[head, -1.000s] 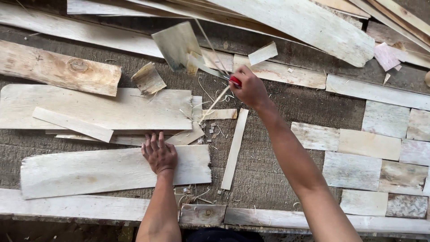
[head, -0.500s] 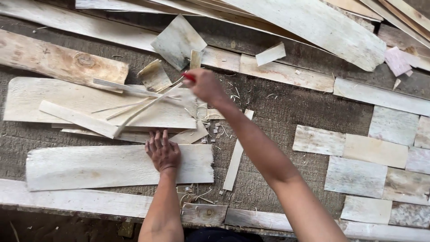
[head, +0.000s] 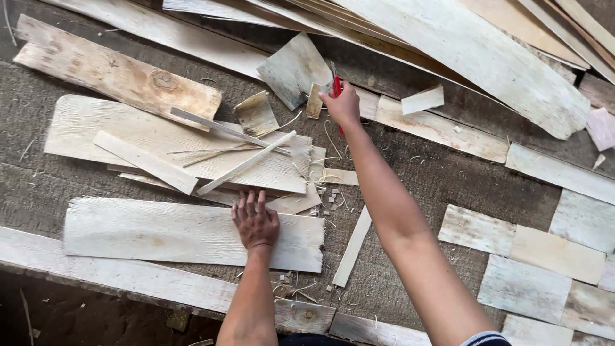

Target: The person uses a red utility knife to cut thin wooden planks on a workbench. They repeatedly score the wood, snap off sections, and place the cut pieces into a rectangular frame on the right side of the bench.

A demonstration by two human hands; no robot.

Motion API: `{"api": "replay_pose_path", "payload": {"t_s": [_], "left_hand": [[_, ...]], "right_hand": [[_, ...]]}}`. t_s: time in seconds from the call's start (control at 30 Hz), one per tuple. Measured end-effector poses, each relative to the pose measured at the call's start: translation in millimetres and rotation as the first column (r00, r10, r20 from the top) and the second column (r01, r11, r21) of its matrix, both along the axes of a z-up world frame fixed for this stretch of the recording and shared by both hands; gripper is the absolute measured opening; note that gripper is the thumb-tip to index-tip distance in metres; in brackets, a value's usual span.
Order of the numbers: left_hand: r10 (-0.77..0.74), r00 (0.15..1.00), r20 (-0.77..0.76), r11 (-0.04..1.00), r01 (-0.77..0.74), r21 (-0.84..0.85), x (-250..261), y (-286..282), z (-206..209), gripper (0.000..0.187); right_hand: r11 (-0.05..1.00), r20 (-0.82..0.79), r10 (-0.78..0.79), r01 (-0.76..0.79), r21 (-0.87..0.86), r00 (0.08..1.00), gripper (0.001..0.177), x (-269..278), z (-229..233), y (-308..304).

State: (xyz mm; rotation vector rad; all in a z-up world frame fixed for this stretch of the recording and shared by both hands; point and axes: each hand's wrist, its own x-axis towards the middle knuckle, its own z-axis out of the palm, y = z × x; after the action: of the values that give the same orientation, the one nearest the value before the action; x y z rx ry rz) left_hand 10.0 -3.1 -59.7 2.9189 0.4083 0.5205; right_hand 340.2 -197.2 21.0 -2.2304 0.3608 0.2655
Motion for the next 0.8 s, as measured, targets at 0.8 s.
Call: {"api": "replay_pose_path", "payload": {"t_s": [0.8], "left_hand": [[-0.014, 1.0, 0.018, 1.0, 0.014, 0.017, 2.7, 0.4, 11.2, 0.06]], "right_hand": [[0.786, -0.231, 0.298, -0.101, 0.609, 0.926, 0.028, -17.4, 69.7, 59.8]]}}
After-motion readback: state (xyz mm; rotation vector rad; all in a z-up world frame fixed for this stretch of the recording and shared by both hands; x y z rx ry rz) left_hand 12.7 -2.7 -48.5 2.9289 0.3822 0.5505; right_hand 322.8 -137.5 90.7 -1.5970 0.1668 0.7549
